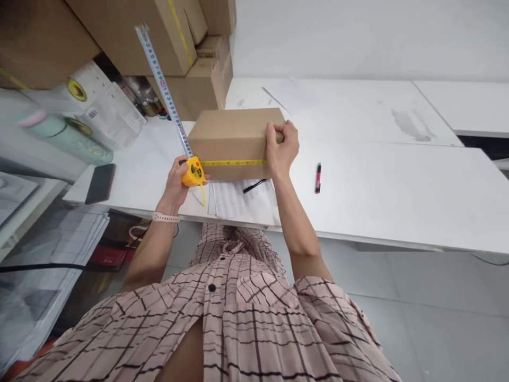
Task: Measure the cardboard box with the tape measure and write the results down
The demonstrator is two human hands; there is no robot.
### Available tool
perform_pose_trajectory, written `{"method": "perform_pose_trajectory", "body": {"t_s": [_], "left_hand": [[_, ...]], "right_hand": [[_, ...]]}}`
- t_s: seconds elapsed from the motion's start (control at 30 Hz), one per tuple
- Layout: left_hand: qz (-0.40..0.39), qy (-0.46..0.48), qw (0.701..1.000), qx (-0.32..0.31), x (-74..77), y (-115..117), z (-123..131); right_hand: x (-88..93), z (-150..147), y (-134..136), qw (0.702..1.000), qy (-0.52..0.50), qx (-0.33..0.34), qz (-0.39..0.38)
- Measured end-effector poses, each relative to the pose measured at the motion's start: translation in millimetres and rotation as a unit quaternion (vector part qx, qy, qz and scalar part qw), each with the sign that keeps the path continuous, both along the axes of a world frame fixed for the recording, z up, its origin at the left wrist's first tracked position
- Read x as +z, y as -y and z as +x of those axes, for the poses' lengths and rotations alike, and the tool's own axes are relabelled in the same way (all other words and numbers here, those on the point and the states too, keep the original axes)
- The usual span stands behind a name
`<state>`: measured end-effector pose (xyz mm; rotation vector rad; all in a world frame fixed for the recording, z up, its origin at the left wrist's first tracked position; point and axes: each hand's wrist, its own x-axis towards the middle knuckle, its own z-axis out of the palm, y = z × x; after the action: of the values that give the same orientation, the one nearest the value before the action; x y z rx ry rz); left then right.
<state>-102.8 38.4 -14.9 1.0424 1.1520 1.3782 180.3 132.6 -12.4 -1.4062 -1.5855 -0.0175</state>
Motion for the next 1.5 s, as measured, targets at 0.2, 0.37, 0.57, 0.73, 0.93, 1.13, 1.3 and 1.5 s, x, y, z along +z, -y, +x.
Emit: {"method": "perform_pose_trajectory", "body": {"t_s": [0.2, 0.37, 0.57, 0.73, 0.93, 1.13, 1.3, 1.5], "left_hand": [[0.043, -0.002, 0.999, 0.0, -12.7, -23.5, 7.9], [0.038, -0.053, 0.998, 0.027, -6.8, -20.2, 8.7], [0.041, -0.28, 0.95, -0.128, 10.4, 62.6, 15.8], [0.009, -0.402, 0.882, -0.245, 8.6, 100.2, 26.0], [0.001, -0.397, 0.895, -0.205, -2.4, 90.9, 37.6], [0.049, -0.415, 0.899, -0.128, -7.0, 54.5, 60.3], [0.068, -0.511, 0.855, -0.061, -7.4, 19.9, 58.8], [0.075, -0.55, 0.832, 0.005, 9.0, 1.5, 41.8]], "right_hand": [[-4.2, 2.3, -41.0, 1.0, 0.009, 0.018, 0.009], [-10.1, -5.0, -39.2, 0.999, -0.026, 0.012, -0.037], [55.6, 15.3, 17.7, 0.972, -0.212, 0.035, -0.095], [69.4, 34.8, 59.0, 0.954, -0.262, 0.107, -0.099], [7.5, 23.1, 99.5, 0.928, -0.325, 0.104, -0.15], [-30.9, -8.3, 111.9, 0.904, -0.173, 0.242, -0.308], [-45.1, 10.4, 73.5, 0.952, 0.045, 0.073, -0.295], [-42.8, 16.0, 49.6, 0.864, 0.344, 0.123, -0.347]]}}
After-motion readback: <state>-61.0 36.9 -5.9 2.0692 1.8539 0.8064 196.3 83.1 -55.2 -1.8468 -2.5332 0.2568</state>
